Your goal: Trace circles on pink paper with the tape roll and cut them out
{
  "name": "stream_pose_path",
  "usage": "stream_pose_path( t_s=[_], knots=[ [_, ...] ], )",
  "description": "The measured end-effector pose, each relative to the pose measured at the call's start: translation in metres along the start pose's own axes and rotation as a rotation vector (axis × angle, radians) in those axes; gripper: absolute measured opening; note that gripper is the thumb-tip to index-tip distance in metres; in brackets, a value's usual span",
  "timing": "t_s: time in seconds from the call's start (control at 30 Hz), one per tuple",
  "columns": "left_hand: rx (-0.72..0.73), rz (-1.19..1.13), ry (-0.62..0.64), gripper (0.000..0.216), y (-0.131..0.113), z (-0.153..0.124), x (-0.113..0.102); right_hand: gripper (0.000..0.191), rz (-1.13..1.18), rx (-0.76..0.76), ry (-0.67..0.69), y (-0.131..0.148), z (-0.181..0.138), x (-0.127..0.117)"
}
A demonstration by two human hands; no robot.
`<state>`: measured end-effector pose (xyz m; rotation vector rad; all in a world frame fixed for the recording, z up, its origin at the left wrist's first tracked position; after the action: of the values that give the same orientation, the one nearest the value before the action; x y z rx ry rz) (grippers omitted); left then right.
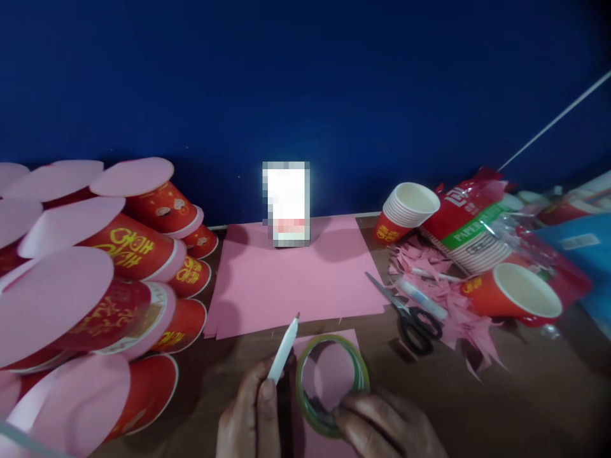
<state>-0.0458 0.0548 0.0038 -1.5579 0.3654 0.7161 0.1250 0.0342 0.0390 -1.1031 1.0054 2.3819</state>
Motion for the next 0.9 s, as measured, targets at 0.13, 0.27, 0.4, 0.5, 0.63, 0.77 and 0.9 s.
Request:
stream_pose_path(
  t_s=[0.13,0.27,0.4,0.5,0.63,0.77,0.9],
  knots=[
    [0.053,0.047,0.026,0.024,0.002,0.001,0.000,0.024,0.027,0.006,0.018,0.001,0.002,-0.001],
    [0.132,0.074,0.037,0.022,-0.002,0.002,-0.001,0.028,0.048,0.046,0.055,-0.001,0.002,-0.001],
    [0.106,0.041,0.043,0.022,-0.004,0.003,-0.001,0.026,0.034,0.002,-0.014,0.000,-0.003,-0.001],
    [0.057,0.002,0.062,0.024,-0.002,0.001,0.001,0.028,0.038,-0.001,-0.031,-0.001,-0.006,0.002],
    [0.039,-0.014,0.061,0.024,-0.002,0.000,0.001,0.034,0.043,-0.015,-0.028,-0.001,-0.009,0.003],
    [0.041,0.004,0.042,0.024,-0.005,0.001,-0.001,0.034,0.044,-0.029,-0.020,0.000,-0.009,0.004],
    [0.104,0.076,0.041,0.023,-0.006,0.003,-0.003,0.029,0.049,-0.039,-0.018,0.001,-0.006,0.003]
  ],
)
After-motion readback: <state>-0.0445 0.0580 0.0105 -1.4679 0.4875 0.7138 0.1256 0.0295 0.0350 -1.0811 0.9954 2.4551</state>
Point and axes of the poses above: each hand's wrist, its own z-axis towards the middle knuckle, its own x-axis out of the palm, y = z × x, the point moved 7 cm from there along z, towards the middle knuckle, and after that the axes turned 8 degrees about z, right-handed, at the moved point
